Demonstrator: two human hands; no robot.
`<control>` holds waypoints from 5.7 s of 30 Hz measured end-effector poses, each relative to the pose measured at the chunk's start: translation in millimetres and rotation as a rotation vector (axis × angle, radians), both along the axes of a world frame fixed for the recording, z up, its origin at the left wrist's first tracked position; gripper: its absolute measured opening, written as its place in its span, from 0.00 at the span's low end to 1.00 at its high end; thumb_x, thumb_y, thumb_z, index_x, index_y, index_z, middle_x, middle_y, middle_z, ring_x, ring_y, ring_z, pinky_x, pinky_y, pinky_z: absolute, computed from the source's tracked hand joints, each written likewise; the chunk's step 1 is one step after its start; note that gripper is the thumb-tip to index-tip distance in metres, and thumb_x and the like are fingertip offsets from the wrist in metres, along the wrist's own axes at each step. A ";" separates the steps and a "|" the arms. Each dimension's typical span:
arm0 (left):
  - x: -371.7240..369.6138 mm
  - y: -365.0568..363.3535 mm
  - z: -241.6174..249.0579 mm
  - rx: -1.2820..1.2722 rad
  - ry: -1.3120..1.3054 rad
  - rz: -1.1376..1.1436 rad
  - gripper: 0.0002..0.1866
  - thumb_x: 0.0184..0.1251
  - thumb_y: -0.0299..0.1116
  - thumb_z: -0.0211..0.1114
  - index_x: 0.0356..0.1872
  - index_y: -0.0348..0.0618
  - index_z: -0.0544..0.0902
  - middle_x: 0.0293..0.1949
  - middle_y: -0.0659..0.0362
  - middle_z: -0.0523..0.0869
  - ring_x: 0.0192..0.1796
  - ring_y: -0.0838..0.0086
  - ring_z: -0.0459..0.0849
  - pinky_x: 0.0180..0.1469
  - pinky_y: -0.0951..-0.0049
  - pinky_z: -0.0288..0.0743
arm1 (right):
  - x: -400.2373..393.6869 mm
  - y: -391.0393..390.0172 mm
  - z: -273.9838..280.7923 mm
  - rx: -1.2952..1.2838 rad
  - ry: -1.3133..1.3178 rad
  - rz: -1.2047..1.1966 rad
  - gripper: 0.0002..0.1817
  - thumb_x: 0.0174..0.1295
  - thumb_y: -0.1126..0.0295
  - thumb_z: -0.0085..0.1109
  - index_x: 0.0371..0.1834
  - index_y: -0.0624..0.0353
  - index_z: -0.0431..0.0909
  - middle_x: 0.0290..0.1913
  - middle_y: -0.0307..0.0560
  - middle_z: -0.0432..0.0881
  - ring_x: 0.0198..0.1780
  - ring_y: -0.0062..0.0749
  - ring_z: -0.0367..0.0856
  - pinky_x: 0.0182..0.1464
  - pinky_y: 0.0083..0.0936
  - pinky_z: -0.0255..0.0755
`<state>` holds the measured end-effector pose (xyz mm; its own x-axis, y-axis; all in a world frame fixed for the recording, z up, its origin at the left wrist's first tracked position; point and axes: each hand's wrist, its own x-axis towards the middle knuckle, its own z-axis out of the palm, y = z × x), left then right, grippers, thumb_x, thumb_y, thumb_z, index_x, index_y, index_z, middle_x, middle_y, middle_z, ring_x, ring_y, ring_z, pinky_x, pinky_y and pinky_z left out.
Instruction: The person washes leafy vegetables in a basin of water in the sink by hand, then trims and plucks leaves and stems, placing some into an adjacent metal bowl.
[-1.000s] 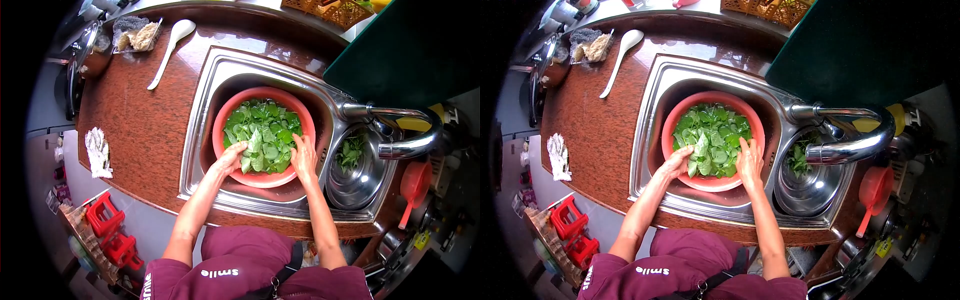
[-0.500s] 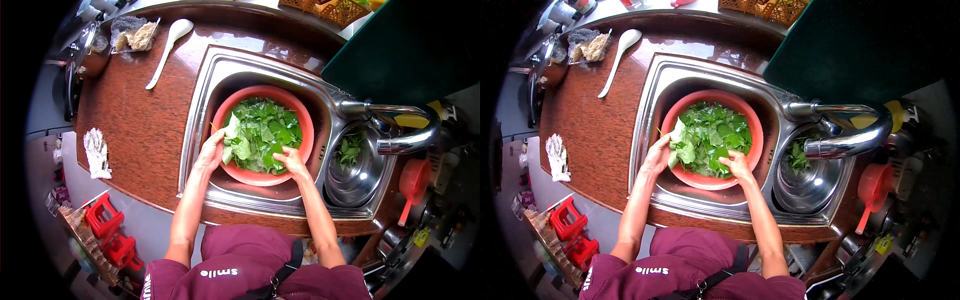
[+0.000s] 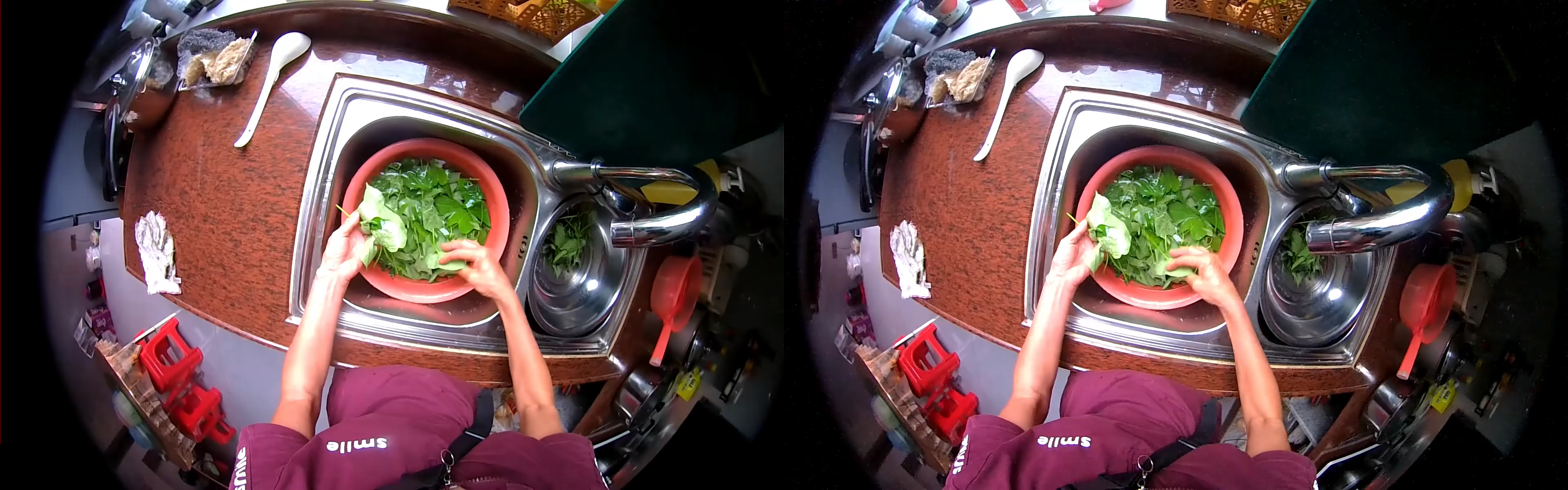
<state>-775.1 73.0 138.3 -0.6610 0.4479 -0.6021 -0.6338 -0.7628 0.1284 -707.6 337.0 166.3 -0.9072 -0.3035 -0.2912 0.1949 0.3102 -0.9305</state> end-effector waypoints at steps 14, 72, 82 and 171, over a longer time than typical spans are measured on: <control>8.1 -9.0 -21.4 0.049 -0.102 -0.021 0.21 0.68 0.42 0.49 0.57 0.41 0.69 0.54 0.54 0.74 0.53 0.65 0.73 0.55 0.64 0.68 | -5.0 -59.5 -30.6 0.620 0.472 -0.063 0.09 0.44 0.76 0.59 0.31 0.59 0.74 0.33 0.48 0.72 0.37 0.43 0.72 0.39 0.36 0.68; 37.0 13.9 -11.0 -0.802 0.287 -0.313 0.11 0.67 0.32 0.52 0.44 0.41 0.78 0.39 0.64 0.78 0.41 0.81 0.72 0.47 0.80 0.66 | -12.8 -16.8 4.1 0.035 -0.045 -0.661 0.10 0.63 0.67 0.51 0.30 0.62 0.78 0.26 0.35 0.77 0.29 0.18 0.70 0.37 0.19 0.66; 18.7 13.1 -6.5 -1.411 0.455 -0.560 0.17 0.64 0.43 0.53 0.35 0.36 0.78 0.26 0.55 0.80 0.31 0.71 0.77 0.36 0.70 0.69 | -7.1 -44.2 -55.8 0.615 -0.225 -0.185 0.13 0.48 0.62 0.62 0.29 0.61 0.79 0.27 0.57 0.80 0.32 0.47 0.80 0.37 0.39 0.72; 25.6 66.1 -9.9 -0.590 0.316 -0.515 0.14 0.64 0.42 0.58 0.33 0.40 0.79 0.20 0.70 0.70 0.20 0.87 0.63 0.23 0.87 0.56 | -4.0 -47.2 -26.5 -0.139 -0.413 -0.283 0.08 0.50 0.71 0.65 0.31 0.63 0.80 0.26 0.34 0.77 0.28 0.15 0.70 0.31 0.15 0.65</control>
<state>-749.6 139.1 128.4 -0.6372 0.4094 -0.6530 -0.7512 -0.1403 0.6450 -711.7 289.9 139.8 -0.7774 -0.1244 -0.6166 0.6128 0.0715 -0.7870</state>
